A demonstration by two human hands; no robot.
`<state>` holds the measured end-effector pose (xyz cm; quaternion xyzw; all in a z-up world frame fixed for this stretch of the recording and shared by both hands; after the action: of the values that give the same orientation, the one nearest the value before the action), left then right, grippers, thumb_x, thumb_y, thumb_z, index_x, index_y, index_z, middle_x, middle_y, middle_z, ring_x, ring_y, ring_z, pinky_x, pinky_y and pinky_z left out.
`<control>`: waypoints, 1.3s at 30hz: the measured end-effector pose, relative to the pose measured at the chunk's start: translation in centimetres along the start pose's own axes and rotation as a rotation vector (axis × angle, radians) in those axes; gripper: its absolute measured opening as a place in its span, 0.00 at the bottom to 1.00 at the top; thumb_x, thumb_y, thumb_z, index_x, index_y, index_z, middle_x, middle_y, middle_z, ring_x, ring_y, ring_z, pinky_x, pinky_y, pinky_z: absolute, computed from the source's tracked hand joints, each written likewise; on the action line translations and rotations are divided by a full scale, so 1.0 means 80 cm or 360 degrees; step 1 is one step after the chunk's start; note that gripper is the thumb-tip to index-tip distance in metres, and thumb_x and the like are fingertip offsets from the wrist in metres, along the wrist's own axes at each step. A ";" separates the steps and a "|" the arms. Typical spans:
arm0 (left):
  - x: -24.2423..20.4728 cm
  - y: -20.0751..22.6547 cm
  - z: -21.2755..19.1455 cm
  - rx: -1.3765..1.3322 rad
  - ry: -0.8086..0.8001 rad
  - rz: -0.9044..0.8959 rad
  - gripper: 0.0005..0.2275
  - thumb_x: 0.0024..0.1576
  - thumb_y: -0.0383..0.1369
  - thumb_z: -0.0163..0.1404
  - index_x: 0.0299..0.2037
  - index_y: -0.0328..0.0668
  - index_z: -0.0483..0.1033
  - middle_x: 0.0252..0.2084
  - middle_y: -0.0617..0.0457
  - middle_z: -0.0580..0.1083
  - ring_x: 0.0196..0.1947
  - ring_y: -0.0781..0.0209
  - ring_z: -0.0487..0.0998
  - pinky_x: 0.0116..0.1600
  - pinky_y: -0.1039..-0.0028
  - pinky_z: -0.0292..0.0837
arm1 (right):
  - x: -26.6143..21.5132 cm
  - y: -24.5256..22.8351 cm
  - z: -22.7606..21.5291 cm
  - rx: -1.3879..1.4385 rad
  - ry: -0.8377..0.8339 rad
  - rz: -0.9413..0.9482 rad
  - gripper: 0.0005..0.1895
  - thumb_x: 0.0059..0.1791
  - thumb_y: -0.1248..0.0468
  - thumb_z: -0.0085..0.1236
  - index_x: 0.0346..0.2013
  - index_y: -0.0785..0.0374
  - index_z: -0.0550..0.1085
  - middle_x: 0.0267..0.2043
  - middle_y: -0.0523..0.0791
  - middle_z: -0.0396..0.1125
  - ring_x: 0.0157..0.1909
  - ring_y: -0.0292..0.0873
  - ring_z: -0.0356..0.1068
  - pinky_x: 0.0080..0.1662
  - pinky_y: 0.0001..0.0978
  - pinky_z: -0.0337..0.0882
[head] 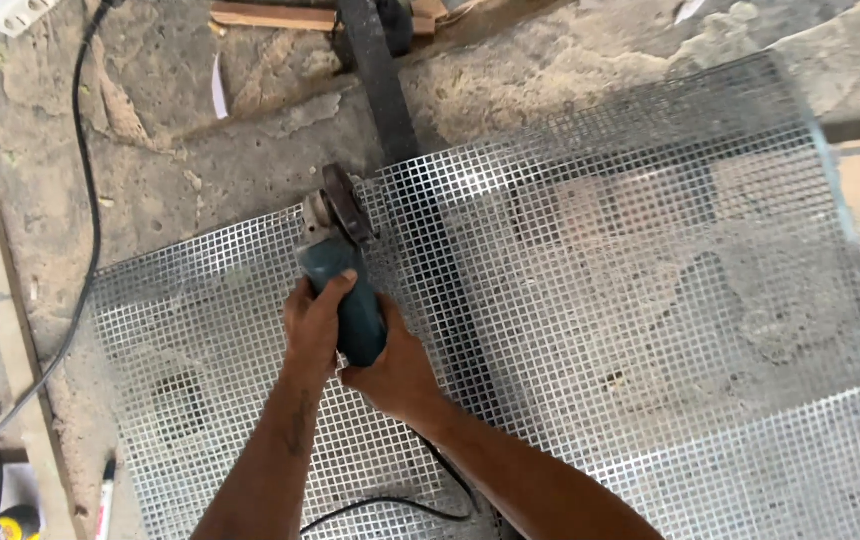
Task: The person uses an angle grinder to cut through a section of metal mesh on the ground.
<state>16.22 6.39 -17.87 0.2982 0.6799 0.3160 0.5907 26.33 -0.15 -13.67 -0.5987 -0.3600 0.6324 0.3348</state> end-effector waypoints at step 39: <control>0.285 0.006 -0.006 0.1515 -0.1024 0.2069 0.18 0.57 0.34 0.34 0.44 0.23 0.71 0.43 0.37 0.69 0.36 0.40 0.69 0.34 0.59 0.61 | 0.080 0.020 -0.036 0.0150 0.0121 -0.0065 0.50 0.34 0.60 0.58 0.68 0.61 0.48 0.45 0.58 0.66 0.44 0.67 0.70 0.44 0.62 0.75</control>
<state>12.95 24.41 -31.49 0.9180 0.2344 0.1730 0.2691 28.82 4.62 -18.38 -0.5982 -0.3290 0.6185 0.3890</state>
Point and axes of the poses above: each hand's wrist, its own x-axis towards the middle knuckle, its own z-axis out of the palm, y = z × x, the point moved 10 cm from there along x, towards the middle knuckle
